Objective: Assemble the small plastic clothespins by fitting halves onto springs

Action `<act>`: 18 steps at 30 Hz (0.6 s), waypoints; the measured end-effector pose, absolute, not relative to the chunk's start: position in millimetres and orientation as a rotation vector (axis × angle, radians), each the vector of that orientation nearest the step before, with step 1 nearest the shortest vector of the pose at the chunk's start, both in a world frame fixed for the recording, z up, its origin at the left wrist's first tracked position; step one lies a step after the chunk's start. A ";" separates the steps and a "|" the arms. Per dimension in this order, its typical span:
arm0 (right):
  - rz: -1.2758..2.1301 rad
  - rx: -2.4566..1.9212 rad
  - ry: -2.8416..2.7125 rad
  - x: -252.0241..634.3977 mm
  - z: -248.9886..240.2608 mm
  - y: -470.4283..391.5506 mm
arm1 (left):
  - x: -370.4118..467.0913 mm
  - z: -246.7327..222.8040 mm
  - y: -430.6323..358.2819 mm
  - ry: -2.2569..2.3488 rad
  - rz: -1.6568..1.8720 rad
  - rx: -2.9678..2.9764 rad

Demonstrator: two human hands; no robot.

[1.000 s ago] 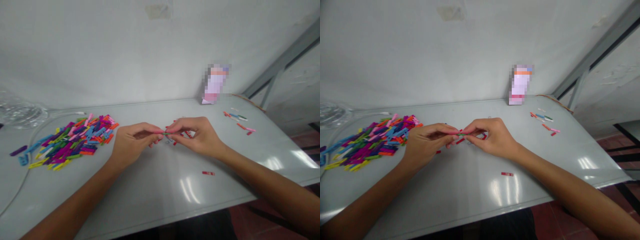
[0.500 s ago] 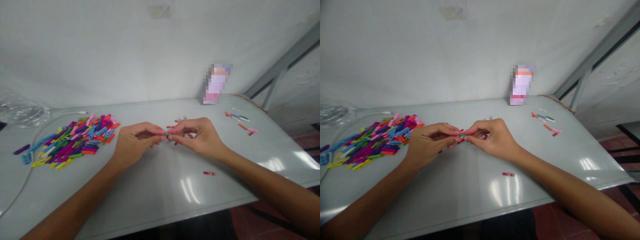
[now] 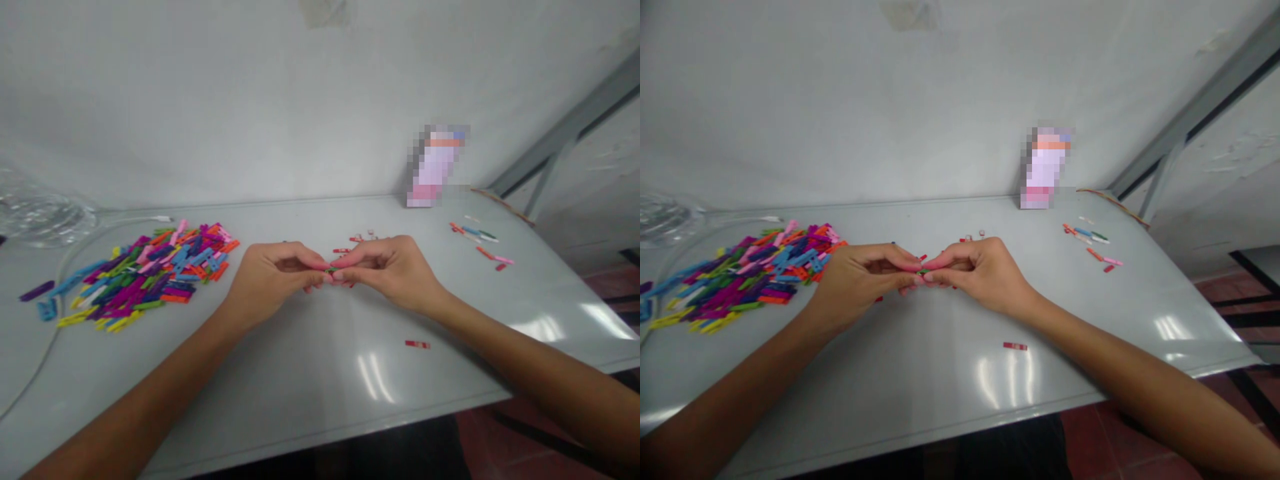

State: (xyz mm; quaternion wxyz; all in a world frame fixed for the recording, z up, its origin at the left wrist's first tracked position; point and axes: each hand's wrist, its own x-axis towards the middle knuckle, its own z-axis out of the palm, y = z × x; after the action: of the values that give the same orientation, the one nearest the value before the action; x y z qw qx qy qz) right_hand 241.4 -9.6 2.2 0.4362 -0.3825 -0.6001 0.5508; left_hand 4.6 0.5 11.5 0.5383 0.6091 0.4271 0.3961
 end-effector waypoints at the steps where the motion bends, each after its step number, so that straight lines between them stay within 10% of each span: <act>1: 1.379 -0.951 -1.490 240.7 1.7 -9.9 | 4.9 10.7 0.4 1.018 0.943 1.439; 18: 0.964 -0.951 -1.798 250.7 -2.1 -1.3 | 4.9 12.3 2.7 0.985 0.991 1.408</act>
State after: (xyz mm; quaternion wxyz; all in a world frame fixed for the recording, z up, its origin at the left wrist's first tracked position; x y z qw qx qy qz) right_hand 250.7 -1.3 -2.1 0.4309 -0.3812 -0.7208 0.3866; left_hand 4.9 2.7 12.3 0.5472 0.5943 0.4155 0.4180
